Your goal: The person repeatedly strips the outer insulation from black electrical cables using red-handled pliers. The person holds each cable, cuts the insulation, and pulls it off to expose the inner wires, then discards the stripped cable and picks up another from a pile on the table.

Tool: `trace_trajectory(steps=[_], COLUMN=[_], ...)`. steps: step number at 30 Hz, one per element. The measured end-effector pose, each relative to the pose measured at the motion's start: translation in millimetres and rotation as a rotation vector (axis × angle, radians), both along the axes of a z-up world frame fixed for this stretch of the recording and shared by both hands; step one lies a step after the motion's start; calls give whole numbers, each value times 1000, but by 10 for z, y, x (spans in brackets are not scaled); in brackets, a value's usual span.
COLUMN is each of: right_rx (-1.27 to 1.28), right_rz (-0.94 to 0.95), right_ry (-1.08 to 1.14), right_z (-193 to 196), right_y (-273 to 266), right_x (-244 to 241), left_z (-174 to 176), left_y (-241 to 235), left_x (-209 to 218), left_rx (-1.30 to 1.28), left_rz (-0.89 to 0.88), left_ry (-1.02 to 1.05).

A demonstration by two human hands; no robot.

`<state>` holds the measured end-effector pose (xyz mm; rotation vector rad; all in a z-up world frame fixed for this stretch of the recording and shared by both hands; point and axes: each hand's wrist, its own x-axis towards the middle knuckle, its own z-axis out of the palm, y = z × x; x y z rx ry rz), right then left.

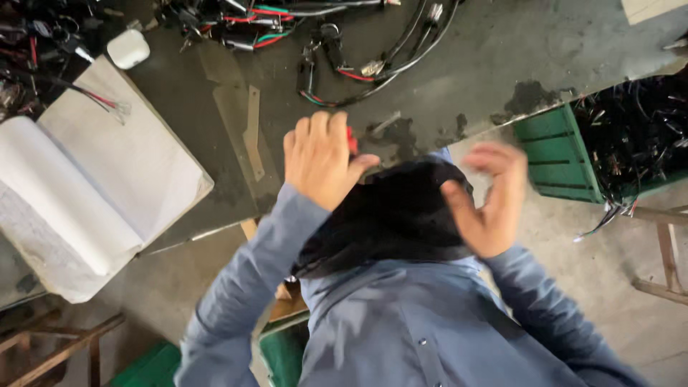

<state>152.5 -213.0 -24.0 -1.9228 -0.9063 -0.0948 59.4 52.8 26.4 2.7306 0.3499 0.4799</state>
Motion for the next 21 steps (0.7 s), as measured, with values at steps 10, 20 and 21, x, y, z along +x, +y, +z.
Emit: trace_trajectory(steps=[10, 20, 21], right_rx=[20, 140, 297], right_rz=[198, 369, 377], right_ry=[380, 1015, 1119], right_z=[65, 335, 338], right_y=[257, 320, 349], right_x=[-634, -67, 8], left_z=[-561, 794, 707], left_y=[110, -197, -359], left_x=[1377, -228, -336], left_rx=[96, -804, -653], left_rz=[-78, 86, -54], left_ry=[-74, -330, -390])
